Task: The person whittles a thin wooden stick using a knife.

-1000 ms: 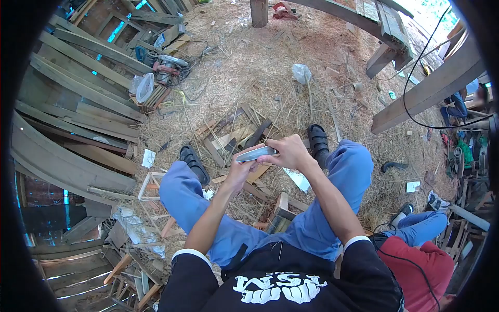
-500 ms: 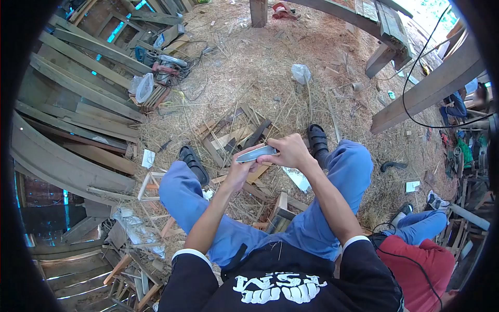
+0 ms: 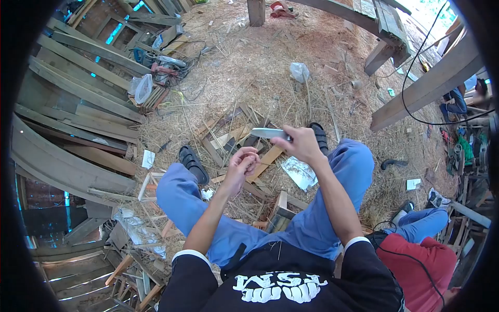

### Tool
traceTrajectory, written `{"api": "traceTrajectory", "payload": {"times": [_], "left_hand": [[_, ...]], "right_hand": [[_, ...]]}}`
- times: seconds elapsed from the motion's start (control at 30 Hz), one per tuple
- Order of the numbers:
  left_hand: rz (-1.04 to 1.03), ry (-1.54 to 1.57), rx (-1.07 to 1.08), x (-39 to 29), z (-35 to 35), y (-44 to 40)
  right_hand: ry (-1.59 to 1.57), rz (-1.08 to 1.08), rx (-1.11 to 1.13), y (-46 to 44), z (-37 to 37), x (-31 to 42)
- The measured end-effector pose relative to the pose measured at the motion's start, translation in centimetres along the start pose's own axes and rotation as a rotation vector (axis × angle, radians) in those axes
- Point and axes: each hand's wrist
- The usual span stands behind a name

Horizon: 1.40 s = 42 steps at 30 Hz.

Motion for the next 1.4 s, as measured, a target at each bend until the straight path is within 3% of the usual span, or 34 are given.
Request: {"api": "traceTrajectory", "payload": {"times": [0.3,0.83,1.03,1.4], "left_hand": [[0.042,-0.043,-0.056,0.9,-0.3,-0.3],[0.049,-0.140,0.030,-0.6,-0.3,0.4],[0.062,-0.006,0.090,0.0,0.7,-0.1],[0.064,-0.055,0.001,-1.0,-0.6,-0.2]], "right_hand": [[0.049,0.089,0.375,0.7,-2.2,2.2],[0.029,0.132,0.422,0.6,-2.8,2.4],[0.009,0.144,0.376,0.4,-2.8,2.2],[0.052,0.144,0.337,-0.1,-2.5,1.5]]}}
Point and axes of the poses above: each hand's wrist, its own y-axis away from the middle knuckle, its own z-axis out of the back of the hand, x = y × z, and after that the axes turned 1 degree about -z, right-handed
